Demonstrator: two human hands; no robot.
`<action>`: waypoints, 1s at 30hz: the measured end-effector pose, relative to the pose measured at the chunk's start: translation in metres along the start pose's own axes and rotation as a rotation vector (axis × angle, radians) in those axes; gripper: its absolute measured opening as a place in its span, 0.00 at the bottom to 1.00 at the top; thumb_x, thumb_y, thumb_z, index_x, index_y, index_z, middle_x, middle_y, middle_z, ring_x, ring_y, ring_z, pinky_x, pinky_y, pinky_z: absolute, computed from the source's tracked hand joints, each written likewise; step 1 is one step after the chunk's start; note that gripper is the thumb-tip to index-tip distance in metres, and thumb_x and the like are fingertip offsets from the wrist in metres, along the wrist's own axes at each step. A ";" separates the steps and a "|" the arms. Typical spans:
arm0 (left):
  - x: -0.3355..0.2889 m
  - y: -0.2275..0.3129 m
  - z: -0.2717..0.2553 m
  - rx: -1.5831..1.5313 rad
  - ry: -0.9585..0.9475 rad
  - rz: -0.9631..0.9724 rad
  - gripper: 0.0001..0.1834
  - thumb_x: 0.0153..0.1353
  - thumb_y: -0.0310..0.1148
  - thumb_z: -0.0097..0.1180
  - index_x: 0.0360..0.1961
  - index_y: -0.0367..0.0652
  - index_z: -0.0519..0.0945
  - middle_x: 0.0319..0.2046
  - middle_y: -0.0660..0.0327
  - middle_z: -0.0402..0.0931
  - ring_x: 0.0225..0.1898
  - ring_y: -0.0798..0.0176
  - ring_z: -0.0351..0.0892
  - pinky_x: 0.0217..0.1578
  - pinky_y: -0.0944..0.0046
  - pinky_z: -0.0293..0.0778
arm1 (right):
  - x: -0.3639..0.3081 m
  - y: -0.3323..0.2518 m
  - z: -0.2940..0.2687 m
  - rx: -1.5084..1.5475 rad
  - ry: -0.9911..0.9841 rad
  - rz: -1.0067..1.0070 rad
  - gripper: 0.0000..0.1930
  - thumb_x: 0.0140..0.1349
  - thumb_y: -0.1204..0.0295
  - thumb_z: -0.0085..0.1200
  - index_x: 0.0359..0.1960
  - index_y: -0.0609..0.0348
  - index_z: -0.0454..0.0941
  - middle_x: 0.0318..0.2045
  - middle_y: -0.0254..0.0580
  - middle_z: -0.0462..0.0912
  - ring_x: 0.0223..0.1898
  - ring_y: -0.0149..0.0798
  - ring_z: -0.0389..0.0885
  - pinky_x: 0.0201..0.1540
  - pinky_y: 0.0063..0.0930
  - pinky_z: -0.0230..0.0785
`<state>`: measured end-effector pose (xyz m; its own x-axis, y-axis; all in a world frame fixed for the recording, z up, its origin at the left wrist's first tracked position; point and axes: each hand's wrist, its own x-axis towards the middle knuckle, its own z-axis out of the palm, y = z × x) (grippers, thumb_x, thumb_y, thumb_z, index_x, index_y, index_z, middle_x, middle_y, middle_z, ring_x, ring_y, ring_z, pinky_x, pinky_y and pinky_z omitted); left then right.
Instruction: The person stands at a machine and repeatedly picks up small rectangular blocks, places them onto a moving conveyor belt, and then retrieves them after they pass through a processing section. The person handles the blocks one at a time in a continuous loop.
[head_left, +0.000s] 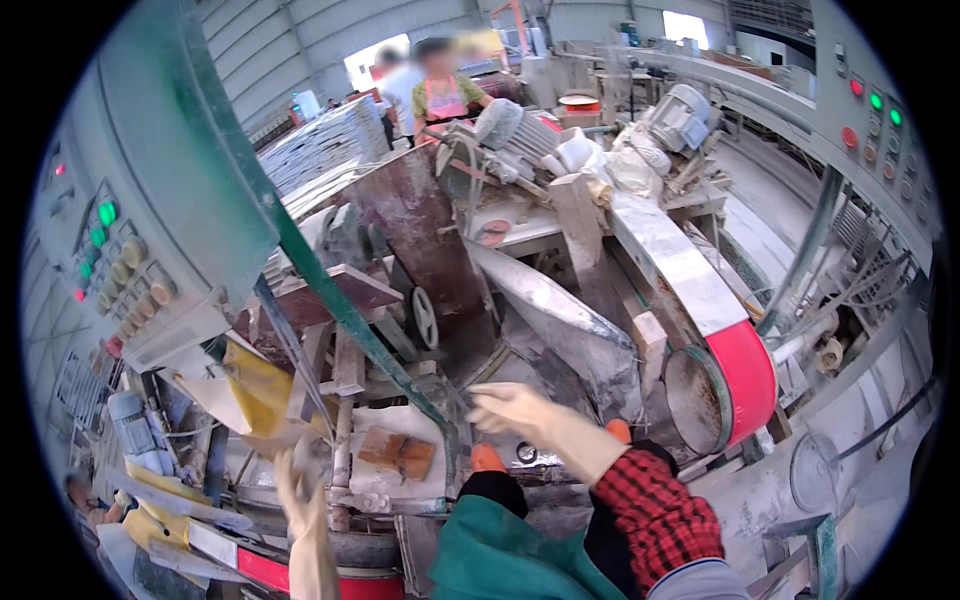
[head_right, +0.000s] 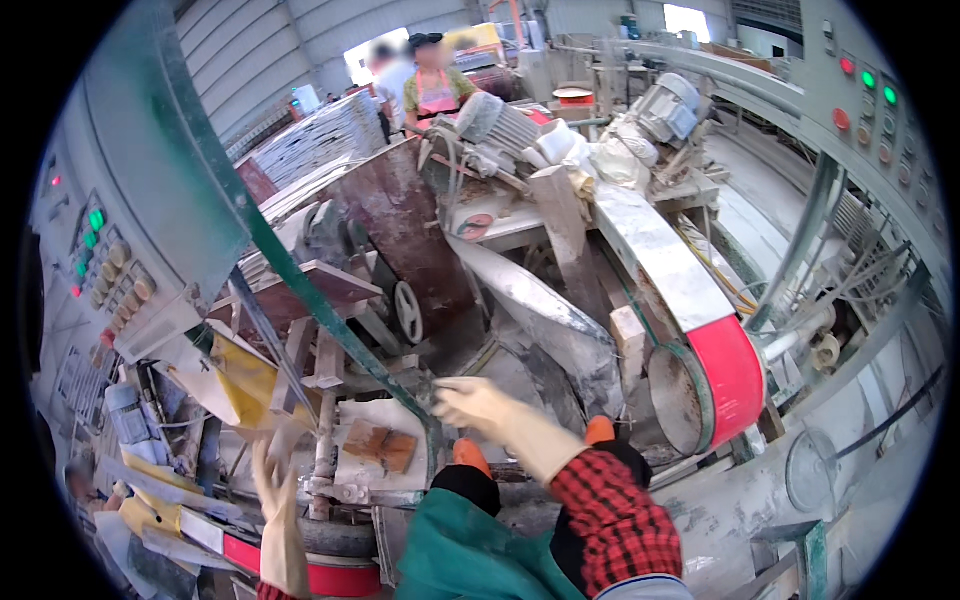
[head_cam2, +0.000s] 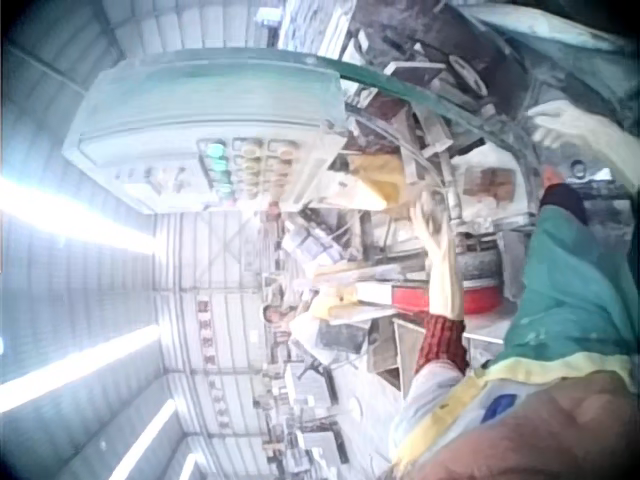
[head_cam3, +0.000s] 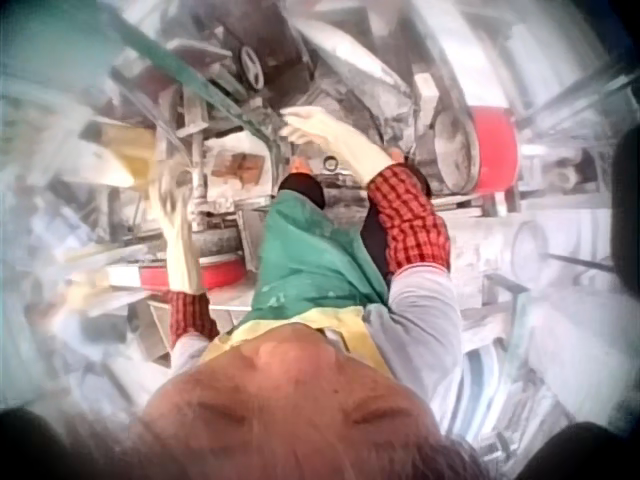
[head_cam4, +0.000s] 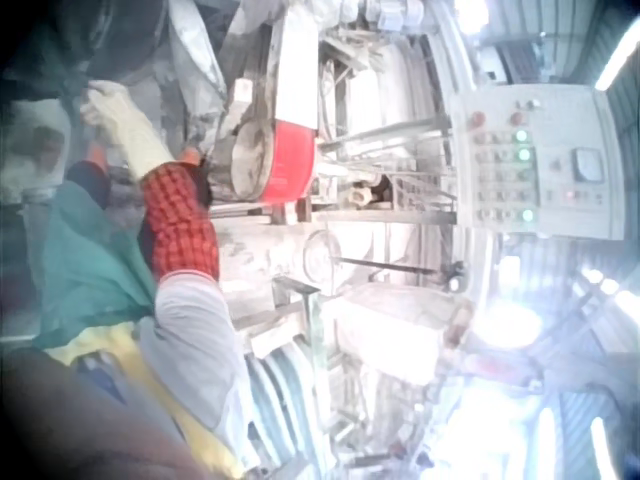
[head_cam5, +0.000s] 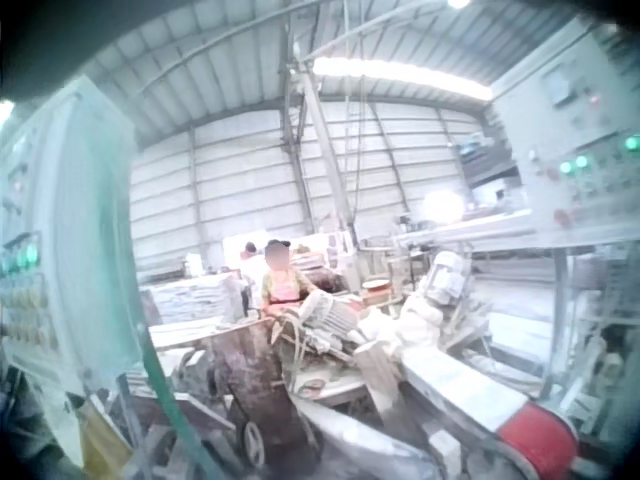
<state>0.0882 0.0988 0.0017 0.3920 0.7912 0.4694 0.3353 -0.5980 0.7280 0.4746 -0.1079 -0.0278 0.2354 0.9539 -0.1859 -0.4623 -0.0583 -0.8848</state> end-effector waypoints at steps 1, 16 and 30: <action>0.021 0.056 0.048 0.080 -0.085 0.141 0.41 0.47 0.21 0.62 0.65 0.42 0.62 0.67 0.50 0.57 0.69 0.51 0.55 0.66 0.55 0.55 | 0.005 -0.006 0.025 0.052 0.123 0.026 0.27 0.65 0.63 0.55 0.64 0.50 0.65 0.42 0.45 0.82 0.33 0.34 0.78 0.35 0.29 0.73; 0.047 0.131 0.141 0.312 -0.321 0.579 0.40 0.47 0.30 0.67 0.62 0.35 0.65 0.65 0.41 0.57 0.68 0.40 0.55 0.66 0.49 0.53 | -0.104 -0.043 -0.198 -0.117 1.344 -0.646 0.40 0.56 0.84 0.53 0.69 0.57 0.47 0.60 0.50 0.68 0.56 0.45 0.72 0.55 0.38 0.70; -0.072 -0.016 -0.128 0.971 -0.019 -0.541 0.30 0.67 0.46 0.46 0.62 0.33 0.66 0.61 0.41 0.64 0.63 0.43 0.63 0.66 0.53 0.56 | -0.178 -0.035 -0.330 -0.328 1.931 -0.237 0.23 0.52 0.77 0.55 0.52 0.62 0.72 0.46 0.50 0.79 0.46 0.48 0.80 0.46 0.37 0.74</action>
<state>-0.0547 0.0679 0.0208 0.0016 0.9810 0.1942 0.9912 -0.0273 0.1297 0.7313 -0.3729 -0.1049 0.8189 -0.5739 -0.0097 -0.1923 -0.2584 -0.9467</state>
